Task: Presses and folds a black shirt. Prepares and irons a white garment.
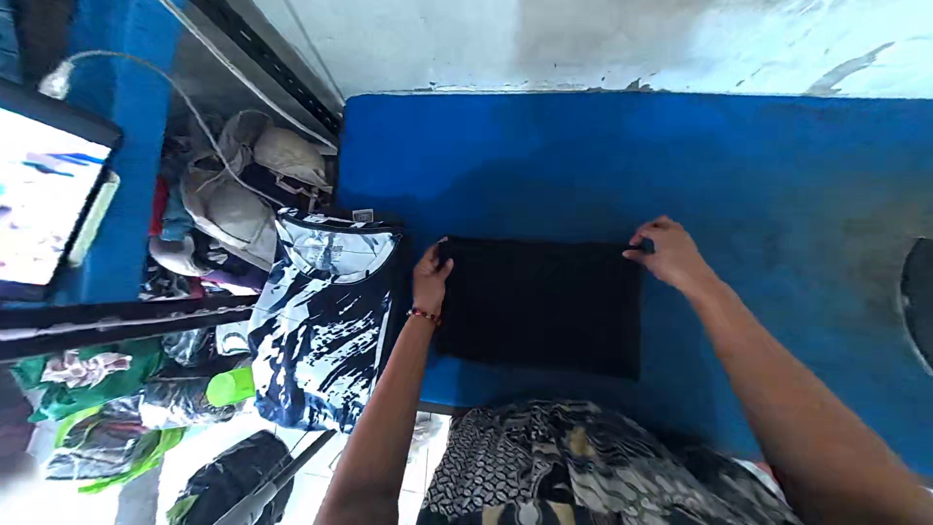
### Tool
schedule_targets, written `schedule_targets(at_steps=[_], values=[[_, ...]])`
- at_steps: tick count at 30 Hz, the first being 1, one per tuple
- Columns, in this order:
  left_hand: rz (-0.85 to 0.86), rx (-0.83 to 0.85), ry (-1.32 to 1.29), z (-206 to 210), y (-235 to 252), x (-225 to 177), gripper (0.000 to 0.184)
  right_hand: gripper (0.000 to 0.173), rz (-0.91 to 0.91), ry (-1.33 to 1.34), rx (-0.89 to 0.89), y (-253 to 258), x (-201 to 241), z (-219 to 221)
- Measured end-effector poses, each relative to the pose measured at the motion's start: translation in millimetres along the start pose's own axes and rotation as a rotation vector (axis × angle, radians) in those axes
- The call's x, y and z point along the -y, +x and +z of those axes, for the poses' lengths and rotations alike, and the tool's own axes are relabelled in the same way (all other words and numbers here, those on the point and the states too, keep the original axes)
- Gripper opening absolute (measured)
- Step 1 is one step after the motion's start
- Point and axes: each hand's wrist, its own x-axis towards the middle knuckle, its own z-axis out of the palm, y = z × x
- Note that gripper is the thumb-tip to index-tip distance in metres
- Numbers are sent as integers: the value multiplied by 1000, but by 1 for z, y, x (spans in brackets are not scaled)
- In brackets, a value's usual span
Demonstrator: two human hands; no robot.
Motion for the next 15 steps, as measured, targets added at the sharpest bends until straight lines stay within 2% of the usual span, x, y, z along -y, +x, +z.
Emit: schedule_targets(at_steps=[2,4,6,7,8,10,13,15], values=[[123,-147,285,12,0,-7,49,21,8,-75,-224,-15,22,23],[335,-214,594,25,-11,-11,47,29,-140,-188,-346,-42,50,51],[549,-76,835,36,-18,2,48,49,-330,-256,-350,-61,48,83],[639,1,921,38,-16,18,50,59,-342,-281,-309,-68,32,94],[665,70,988,36,-12,33,54,67,-287,-274,-259,-74,9,99],[642,96,1032,31,1,41,56,75,-117,-240,-264,-80,-24,97],[538,70,1060,31,-20,28,53,71,191,100,-285,-113,-12,87],[496,81,1001,48,-50,10,41,60,438,514,-185,-123,12,75]])
